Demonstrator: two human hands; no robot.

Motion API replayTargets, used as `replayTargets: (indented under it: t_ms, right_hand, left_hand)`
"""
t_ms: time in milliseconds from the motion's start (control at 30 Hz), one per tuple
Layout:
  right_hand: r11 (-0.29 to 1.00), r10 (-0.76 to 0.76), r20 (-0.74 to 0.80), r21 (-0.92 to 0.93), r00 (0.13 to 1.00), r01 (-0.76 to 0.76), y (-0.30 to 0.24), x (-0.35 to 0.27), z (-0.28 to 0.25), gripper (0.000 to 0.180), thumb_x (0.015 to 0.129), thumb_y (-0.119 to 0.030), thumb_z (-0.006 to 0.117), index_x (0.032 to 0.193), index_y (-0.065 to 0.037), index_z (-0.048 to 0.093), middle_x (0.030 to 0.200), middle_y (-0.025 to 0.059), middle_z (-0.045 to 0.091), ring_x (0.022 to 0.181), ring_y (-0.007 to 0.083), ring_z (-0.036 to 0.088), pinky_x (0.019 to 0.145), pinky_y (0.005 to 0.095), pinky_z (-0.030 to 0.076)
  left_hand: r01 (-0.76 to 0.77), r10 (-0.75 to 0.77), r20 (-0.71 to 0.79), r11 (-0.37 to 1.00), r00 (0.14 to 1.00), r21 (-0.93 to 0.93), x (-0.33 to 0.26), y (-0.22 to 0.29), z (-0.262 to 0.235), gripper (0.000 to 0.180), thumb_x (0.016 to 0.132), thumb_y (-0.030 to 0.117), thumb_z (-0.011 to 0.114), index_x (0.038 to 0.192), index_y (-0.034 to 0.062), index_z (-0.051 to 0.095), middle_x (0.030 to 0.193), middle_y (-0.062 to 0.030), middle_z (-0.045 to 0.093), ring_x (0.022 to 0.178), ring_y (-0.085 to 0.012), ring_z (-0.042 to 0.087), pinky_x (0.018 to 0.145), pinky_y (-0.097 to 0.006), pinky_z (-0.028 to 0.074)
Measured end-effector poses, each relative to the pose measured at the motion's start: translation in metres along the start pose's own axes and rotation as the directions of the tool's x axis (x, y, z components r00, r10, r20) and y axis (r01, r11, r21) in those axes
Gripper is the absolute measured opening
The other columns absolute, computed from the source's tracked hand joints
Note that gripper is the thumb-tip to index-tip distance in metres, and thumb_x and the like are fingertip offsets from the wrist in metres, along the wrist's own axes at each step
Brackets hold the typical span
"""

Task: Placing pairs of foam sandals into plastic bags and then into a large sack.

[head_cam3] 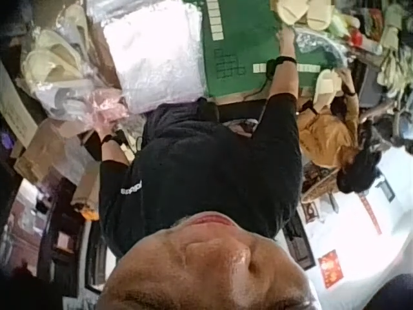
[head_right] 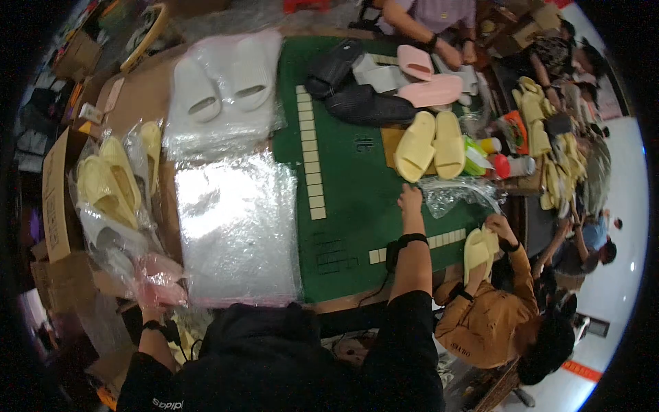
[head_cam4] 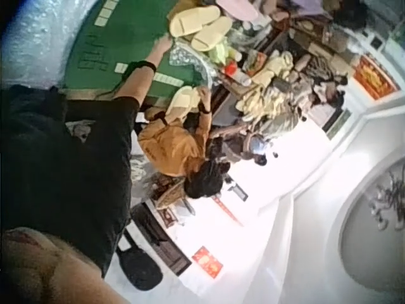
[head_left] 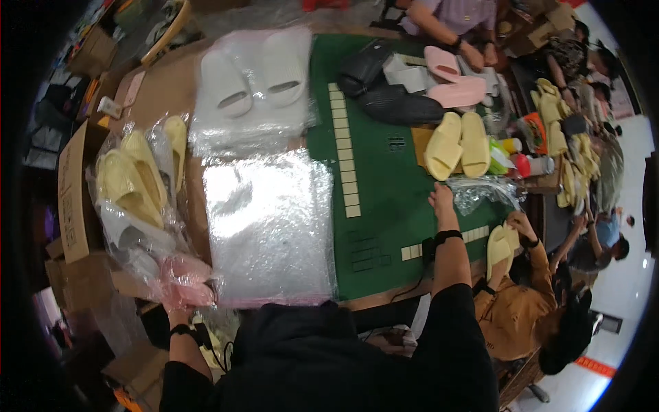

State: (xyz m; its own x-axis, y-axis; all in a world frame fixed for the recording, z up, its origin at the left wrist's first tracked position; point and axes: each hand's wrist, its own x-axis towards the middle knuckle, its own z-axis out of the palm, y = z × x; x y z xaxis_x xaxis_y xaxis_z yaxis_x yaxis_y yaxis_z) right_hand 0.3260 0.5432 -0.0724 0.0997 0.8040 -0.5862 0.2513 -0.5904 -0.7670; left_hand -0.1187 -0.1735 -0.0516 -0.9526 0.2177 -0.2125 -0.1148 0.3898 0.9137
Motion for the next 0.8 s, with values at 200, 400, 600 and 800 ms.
replayTargets:
  t_ms: [200,400,600,800]
  right_hand:
    - [0.889,0.138,-0.167,0.455,0.976,-0.048,-0.006,0.04,0.014,0.039,0.085,-0.032,0.054,0.099,0.004,0.05,0.084,0.0118,0.054,0.075,0.0204,0.057,0.058,0.0296,0.048]
    - [0.928,0.199,-0.094,0.337,0.975,-0.157,-0.012,0.065,0.003,0.032,0.079,-0.026,0.055,0.097,0.0,0.05,0.091,0.0101,0.056,0.08,0.02,0.059,0.063,0.0286,0.049]
    - [0.838,-0.201,0.076,0.529,0.977,0.131,-0.033,-0.023,0.037,0.031,0.076,-0.008,0.051,0.105,0.001,0.047,0.098,0.0106,0.055,0.086,0.0215,0.058,0.071,0.0296,0.049]
    - [0.837,-0.328,0.11,0.495,0.938,0.234,-0.056,-0.106,-0.002,0.025,0.075,-0.006,0.049,0.1,-0.001,0.05,0.099,0.0085,0.056,0.087,0.0186,0.056,0.072,0.0305,0.046]
  left_hand:
    - [0.376,-0.422,-0.213,0.899,0.881,-0.223,0.011,0.011,0.009,0.025,0.081,0.032,0.051,0.09,0.0095,0.055,0.07,-0.0008,0.053,0.058,-0.0163,0.051,0.05,-0.026,0.043]
    - [0.576,-0.786,-0.141,0.549,0.602,-0.606,-0.01,0.019,0.018,0.025,0.082,0.033,0.045,0.089,0.0129,0.057,0.069,0.0,0.053,0.054,-0.014,0.049,0.046,-0.025,0.041]
    - [0.569,-0.809,-0.178,0.532,0.56,-0.627,0.013,0.017,0.015,0.025,0.082,0.034,0.044,0.09,0.0135,0.057,0.069,0.0,0.053,0.053,-0.0134,0.049,0.045,-0.025,0.041]
    - [0.606,-0.817,-0.083,0.487,0.57,-0.629,0.013,-0.02,0.003,0.026,0.083,0.034,0.043,0.09,0.0141,0.057,0.069,-0.0001,0.053,0.052,-0.0129,0.049,0.044,-0.025,0.04]
